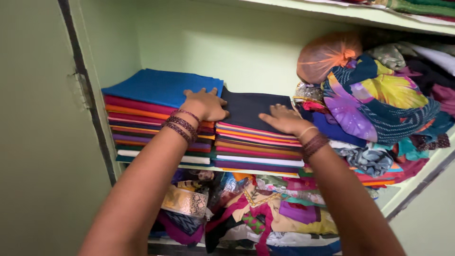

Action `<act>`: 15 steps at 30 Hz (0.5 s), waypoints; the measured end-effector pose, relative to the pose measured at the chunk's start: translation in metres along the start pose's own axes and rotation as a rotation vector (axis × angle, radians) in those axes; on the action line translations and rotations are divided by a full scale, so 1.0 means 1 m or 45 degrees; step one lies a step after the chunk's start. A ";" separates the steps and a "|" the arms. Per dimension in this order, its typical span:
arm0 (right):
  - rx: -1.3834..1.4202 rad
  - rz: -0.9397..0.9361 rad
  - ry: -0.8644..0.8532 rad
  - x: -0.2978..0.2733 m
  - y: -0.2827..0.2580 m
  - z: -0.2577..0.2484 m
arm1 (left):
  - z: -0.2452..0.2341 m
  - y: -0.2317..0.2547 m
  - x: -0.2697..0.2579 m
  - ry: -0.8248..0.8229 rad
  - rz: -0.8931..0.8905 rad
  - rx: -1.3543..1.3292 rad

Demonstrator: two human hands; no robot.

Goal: The person repeatedly picks up folded fabric pieces from a table by hand, carries them to a cupboard, and stacks them onto the shelves.

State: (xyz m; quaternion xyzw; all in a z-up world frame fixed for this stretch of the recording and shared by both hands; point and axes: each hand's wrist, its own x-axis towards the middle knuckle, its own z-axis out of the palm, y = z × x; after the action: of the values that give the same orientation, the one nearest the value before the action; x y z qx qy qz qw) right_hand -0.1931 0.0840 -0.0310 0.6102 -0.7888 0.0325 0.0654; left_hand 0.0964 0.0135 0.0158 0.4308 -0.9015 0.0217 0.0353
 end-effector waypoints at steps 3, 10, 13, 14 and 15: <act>0.199 -0.160 0.069 -0.005 -0.048 0.000 | 0.002 0.000 0.003 0.012 0.010 0.011; 0.236 -0.327 0.127 -0.021 -0.105 0.000 | 0.004 -0.002 0.002 0.018 0.042 -0.002; 0.204 -0.253 0.222 -0.033 -0.101 -0.001 | 0.005 -0.002 -0.004 0.050 0.066 0.013; 0.175 -0.174 0.274 -0.038 -0.099 -0.001 | 0.004 -0.003 -0.006 0.051 0.076 0.012; 0.174 -0.162 0.274 -0.043 -0.097 0.000 | 0.004 -0.003 -0.007 0.068 0.082 0.014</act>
State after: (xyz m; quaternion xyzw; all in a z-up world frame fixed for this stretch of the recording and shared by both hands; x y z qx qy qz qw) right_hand -0.0887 0.1009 -0.0399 0.6551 -0.7328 0.1474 0.1098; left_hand 0.1029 0.0173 0.0112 0.4011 -0.9134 0.0395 0.0564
